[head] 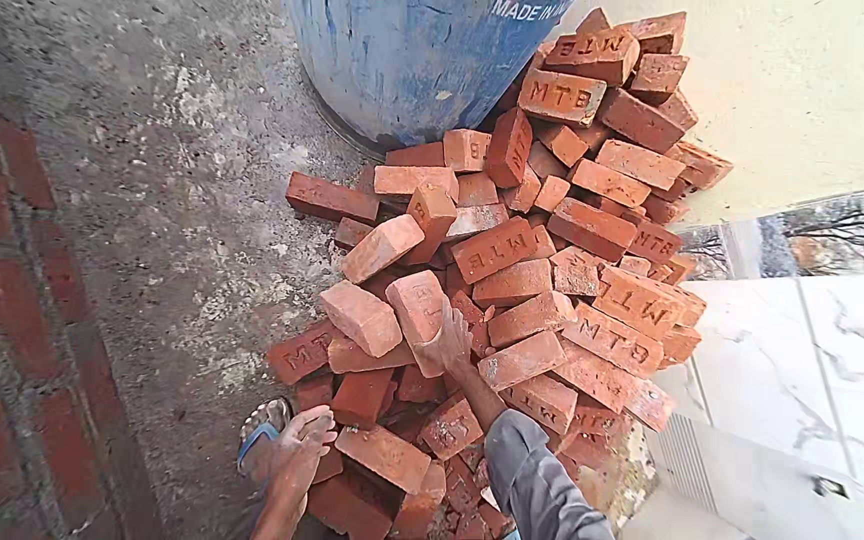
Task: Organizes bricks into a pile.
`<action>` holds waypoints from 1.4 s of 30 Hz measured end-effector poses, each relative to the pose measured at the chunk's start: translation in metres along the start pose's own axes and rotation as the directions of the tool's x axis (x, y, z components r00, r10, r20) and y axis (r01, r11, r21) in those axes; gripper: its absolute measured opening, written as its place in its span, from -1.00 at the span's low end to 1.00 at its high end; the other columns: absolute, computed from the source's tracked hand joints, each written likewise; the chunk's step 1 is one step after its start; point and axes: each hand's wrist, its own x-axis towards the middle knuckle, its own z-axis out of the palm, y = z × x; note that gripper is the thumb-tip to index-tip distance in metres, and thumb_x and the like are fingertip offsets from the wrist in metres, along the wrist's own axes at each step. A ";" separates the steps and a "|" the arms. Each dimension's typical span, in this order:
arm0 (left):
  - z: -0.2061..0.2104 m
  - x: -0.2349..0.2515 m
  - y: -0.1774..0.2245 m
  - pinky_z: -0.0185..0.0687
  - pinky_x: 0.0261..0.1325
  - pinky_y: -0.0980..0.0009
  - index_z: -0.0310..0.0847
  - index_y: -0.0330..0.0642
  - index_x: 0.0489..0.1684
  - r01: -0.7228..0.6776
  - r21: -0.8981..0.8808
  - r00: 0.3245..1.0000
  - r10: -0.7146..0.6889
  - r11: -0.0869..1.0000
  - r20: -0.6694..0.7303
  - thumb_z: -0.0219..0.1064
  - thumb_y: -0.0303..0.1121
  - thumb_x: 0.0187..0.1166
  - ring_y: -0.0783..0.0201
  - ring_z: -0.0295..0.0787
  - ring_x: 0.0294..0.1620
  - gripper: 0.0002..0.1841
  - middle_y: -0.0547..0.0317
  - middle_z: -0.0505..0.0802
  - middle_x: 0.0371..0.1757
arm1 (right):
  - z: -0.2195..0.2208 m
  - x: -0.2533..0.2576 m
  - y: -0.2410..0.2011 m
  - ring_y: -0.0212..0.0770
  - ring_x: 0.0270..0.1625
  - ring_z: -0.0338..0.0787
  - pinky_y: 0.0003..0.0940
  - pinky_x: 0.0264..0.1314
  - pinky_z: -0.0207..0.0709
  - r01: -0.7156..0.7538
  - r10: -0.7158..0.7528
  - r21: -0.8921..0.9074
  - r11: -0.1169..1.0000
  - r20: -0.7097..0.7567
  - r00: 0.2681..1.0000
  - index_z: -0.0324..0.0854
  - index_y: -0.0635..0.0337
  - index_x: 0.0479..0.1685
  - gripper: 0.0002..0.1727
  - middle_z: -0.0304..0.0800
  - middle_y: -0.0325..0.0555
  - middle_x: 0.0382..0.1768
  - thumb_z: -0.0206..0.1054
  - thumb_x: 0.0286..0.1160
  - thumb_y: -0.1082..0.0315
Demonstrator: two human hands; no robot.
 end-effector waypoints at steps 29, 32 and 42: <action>0.008 0.006 0.041 0.89 -0.10 0.13 0.72 -0.14 0.23 -0.010 0.001 0.999 0.010 1.000 0.035 0.33 -0.15 0.68 0.11 0.93 -0.15 -0.67 0.03 0.92 -0.04 | -0.011 0.016 -0.115 0.16 0.52 0.60 0.26 0.39 0.55 0.243 -0.224 -0.078 0.967 0.200 0.954 0.07 -0.02 0.89 0.38 0.55 0.07 0.56 0.34 -0.07 -0.66; -0.009 0.004 0.035 0.88 -0.13 0.12 0.71 -0.18 0.24 0.013 -0.036 1.000 -0.013 0.999 0.002 0.31 -0.19 0.70 0.08 0.92 -0.16 -0.68 -0.02 0.91 -0.05 | 0.035 0.033 -0.136 0.18 0.40 0.72 0.29 0.29 0.64 0.120 -0.093 -0.069 0.990 0.315 0.945 0.15 0.07 0.82 0.42 0.64 0.17 0.45 0.53 -0.22 -0.56; -0.003 0.005 0.033 0.87 -0.17 0.08 0.72 -0.18 0.22 -0.039 -0.012 0.999 0.039 0.999 0.027 0.30 -0.15 0.69 0.06 0.92 -0.18 -0.66 -0.03 0.91 -0.06 | -0.045 -0.042 -0.037 -0.15 -0.26 0.87 -0.01 -0.17 0.75 -0.247 0.015 0.689 0.681 0.324 0.946 0.85 0.05 -0.25 -0.56 0.89 -0.10 -0.34 0.62 0.17 -0.14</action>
